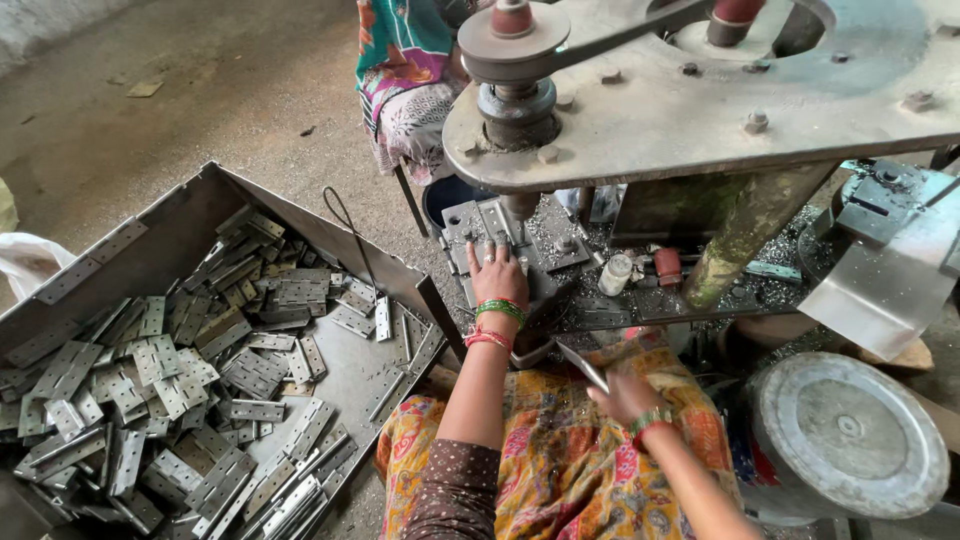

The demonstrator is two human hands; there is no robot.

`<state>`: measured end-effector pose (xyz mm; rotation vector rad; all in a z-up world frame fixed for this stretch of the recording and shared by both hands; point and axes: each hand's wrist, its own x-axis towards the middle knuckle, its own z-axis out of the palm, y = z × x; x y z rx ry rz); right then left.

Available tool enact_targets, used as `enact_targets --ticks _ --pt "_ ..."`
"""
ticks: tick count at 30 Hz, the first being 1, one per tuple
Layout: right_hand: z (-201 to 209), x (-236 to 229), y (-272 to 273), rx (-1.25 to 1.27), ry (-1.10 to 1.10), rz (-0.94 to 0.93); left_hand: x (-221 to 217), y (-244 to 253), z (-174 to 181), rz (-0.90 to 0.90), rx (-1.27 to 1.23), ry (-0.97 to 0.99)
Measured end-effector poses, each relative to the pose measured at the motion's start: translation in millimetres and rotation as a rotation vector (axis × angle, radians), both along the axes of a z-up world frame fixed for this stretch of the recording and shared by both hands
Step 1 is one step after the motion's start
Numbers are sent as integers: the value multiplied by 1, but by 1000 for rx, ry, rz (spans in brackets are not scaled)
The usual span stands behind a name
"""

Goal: The person sits on the floor and repeatedly picks up small metal plates from a bin, places them into a press machine, and operates the lever to process them. The processed plates are then returned to the bin.

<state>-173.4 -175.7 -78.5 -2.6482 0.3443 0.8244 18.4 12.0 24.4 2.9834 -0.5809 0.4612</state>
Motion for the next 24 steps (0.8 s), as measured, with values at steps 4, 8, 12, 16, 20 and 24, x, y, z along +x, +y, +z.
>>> enact_targets --ticks 4,8,12,16,20,24 --pt "-42 -22 -4 -57 -225 -66 -13 13 1 -49 -68 56" --pt "-36 -32 -17 43 -315 -69 -51 45 1 -189 -201 109" --pt "12 -20 -20 -225 -340 20 -121 135 -34 -282 -417 -137" --pt "53 0 -29 -138 -195 -34 -165 260 -88 180 -330 -42" --pt "50 16 -26 -319 -263 110 -194 399 -137 585 -12 70" --pt "38 9 -34 -360 -228 83 -202 487 -171 704 -36 106"
